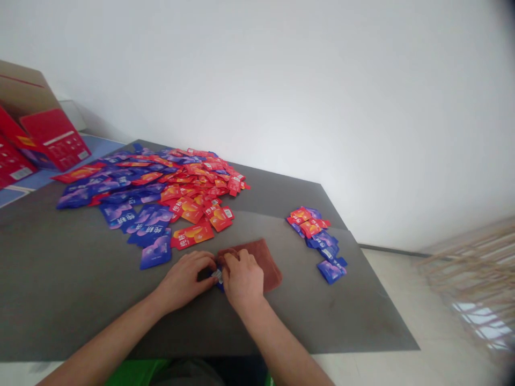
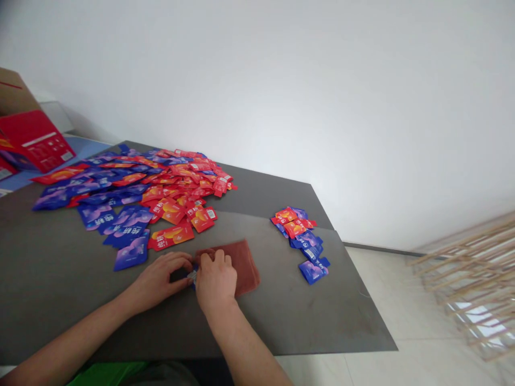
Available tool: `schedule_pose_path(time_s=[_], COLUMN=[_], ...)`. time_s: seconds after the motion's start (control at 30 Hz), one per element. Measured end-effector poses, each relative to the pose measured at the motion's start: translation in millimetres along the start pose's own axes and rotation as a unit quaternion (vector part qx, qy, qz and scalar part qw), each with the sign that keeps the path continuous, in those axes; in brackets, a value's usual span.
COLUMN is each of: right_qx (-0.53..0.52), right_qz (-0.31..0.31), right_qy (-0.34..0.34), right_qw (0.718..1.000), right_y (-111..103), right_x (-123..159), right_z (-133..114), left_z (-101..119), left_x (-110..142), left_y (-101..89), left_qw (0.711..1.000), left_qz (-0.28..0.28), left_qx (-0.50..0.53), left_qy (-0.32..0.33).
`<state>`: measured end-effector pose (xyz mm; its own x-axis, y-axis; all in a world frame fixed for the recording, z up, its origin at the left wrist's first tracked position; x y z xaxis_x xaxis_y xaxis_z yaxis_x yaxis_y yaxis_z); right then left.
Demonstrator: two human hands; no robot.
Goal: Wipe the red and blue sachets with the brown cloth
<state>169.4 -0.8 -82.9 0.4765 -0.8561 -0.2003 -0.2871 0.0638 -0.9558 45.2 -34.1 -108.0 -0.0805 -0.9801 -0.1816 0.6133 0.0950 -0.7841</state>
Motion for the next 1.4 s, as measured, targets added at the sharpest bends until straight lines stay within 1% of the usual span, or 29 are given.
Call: schedule_pose_path(time_s=[0.13, 0.23, 0.43, 0.7, 0.77, 0.83, 0.9, 0.93, 0.97, 1.0, 1.03, 1.07, 1.13, 1.17, 1.2, 1.23, 1.27, 1.33, 1.4], right_qx=[0.008, -0.003, -0.009, -0.004, 0.007, 0.025, 0.038, 0.040, 0.038, 0.032, 0.024, 0.016, 0.003, 0.000, 0.000, 0.003, 0.010, 0.038, 0.063], right_qz=[0.004, 0.007, 0.008, 0.002, -0.001, -0.009, -0.017, -0.016, -0.012, -0.007, -0.007, -0.013, -0.038, -0.053, -0.063, -0.068, -0.067, -0.061, -0.049], right_qy=[0.067, 0.098, 0.103, 0.101, 0.095, 0.102, 0.118, 0.120, 0.111, 0.086, 0.049, 0.001, -0.093, -0.123, -0.136, -0.133, -0.113, -0.036, 0.044], right_qw=[0.998, 0.995, 0.995, 0.995, 0.995, 0.994, 0.992, 0.992, 0.993, 0.996, 0.998, 1.000, 0.995, 0.991, 0.989, 0.989, 0.991, 0.997, 0.996], right_y=[7, 9, 8, 10, 7, -1, -14, -22, -30, -35, -39, -39, -31, -25, -20, -17, -15, -18, -27], right_x=[-3, -3, -6, -4, -10, -22, -31, -34, -33, -30, -24, -15, 5, 13, 16, 14, 7, -14, -30], right_z=[0, 0, 2, -1, 10, 34, 59, 68, 70, 65, 54, 37, 3, -9, -14, -11, -3, 29, 57], left_z=[-1, -2, 0, 4, 4, 3, 3, 3, 3, 2, 3, 3, 3, 3, 3, 3, 3, 3, 3], left_x=[-1, -1, -3, -3, -2, -1, 0, 1, 1, 2, 2, 2, 2, 2, 2, 2, 1, 1, 0], left_y=[-0.4, -0.9, -3.3, 0.4, 1.7, 2.2, 2.4, 2.5, 2.7, 3.0, 3.3, 3.4, 3.8, 3.9, 4.0, 4.1, 4.1, 3.5, 3.2], left_qw=[1.000, 1.000, 1.000, 1.000, 1.000, 1.000, 1.000, 1.000, 1.000, 1.000, 1.000, 1.000, 1.000, 1.000, 1.000, 1.000, 1.000, 1.000, 1.000], left_qz=[0.000, -0.002, 0.004, 0.005, 0.001, -0.001, -0.002, -0.002, -0.002, -0.002, -0.001, 0.000, 0.004, 0.005, 0.005, 0.004, 0.003, 0.002, 0.000], left_qx=[0.000, 0.005, 0.007, -0.022, -0.025, -0.027, -0.027, -0.026, -0.024, -0.022, -0.021, -0.019, -0.019, -0.020, -0.021, -0.022, -0.023, -0.023, -0.024], left_qy=[-0.004, -0.003, 0.006, -0.003, -0.004, -0.001, 0.003, 0.004, 0.006, 0.007, 0.009, 0.011, 0.016, 0.018, 0.018, 0.018, 0.017, 0.013, 0.011])
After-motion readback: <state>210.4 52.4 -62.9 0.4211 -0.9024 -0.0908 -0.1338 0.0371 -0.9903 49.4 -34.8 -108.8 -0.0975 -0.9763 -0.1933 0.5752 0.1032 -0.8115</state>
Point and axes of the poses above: each hand's wrist, its own x-axis away from the middle knuckle, its own y-axis out of the palm, z = x × y, the point moved 10 cm from there along -x, towards the middle knuckle, and after that the axes turned 3 degrees about z, right-handed, at the moved point
